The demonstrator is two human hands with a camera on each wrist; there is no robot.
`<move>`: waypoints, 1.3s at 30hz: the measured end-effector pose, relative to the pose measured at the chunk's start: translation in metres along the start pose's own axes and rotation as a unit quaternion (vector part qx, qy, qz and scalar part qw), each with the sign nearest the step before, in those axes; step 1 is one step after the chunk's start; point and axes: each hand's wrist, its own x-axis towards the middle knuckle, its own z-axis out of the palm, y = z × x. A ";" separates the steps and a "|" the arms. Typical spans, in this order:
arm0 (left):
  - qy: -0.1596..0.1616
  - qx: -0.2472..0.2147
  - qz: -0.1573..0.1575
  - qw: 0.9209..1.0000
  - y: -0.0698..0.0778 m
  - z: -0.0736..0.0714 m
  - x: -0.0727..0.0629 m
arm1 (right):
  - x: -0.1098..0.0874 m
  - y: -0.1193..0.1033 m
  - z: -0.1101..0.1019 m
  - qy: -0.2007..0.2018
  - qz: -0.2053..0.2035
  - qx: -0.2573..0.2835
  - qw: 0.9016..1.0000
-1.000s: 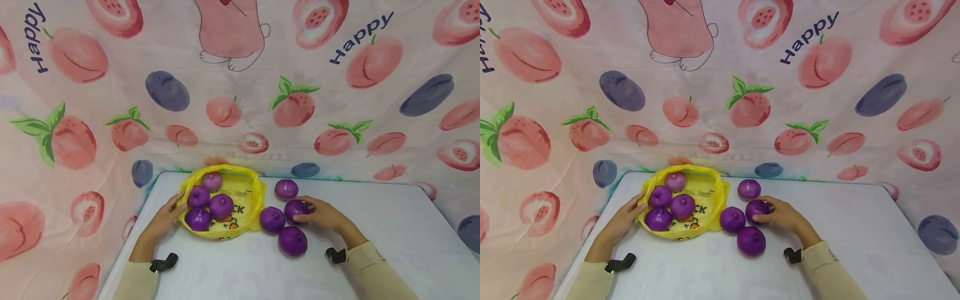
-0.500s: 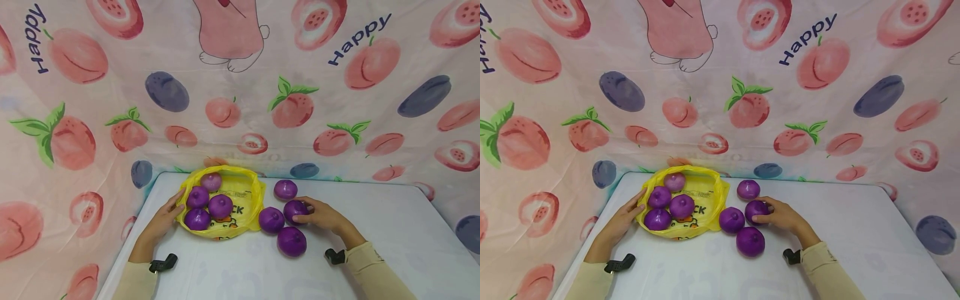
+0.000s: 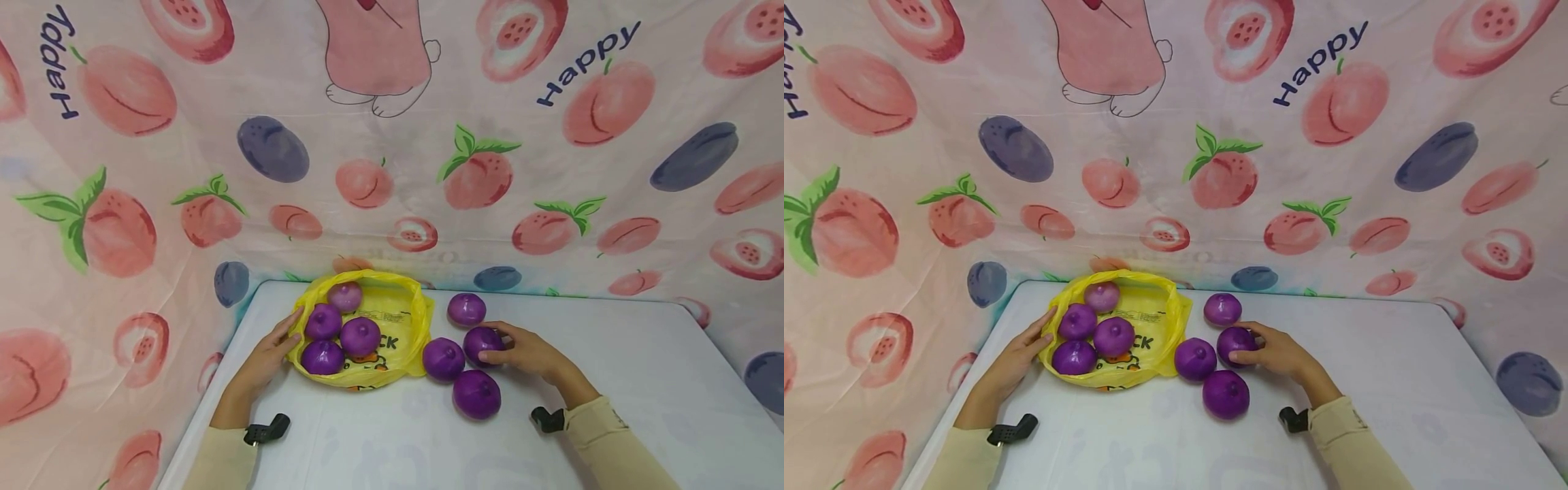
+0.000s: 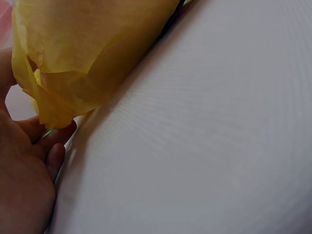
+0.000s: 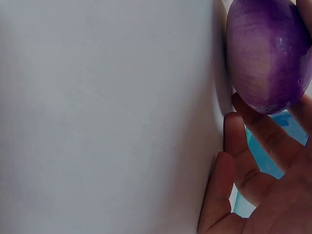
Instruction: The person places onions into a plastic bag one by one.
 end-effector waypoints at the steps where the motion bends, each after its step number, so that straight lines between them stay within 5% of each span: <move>1: -0.001 -0.001 0.002 1.000 0.000 0.000 0.000 | -0.001 0.000 0.000 0.002 0.002 -0.001 1.000; 18: 0.005 0.048 -0.010 0.999 0.002 0.002 0.002 | -0.002 0.001 0.003 0.019 0.013 -0.015 1.000; 39: 0.009 0.046 -0.021 0.999 0.000 0.003 0.002 | -0.016 -0.020 0.009 0.088 0.011 -0.008 0.996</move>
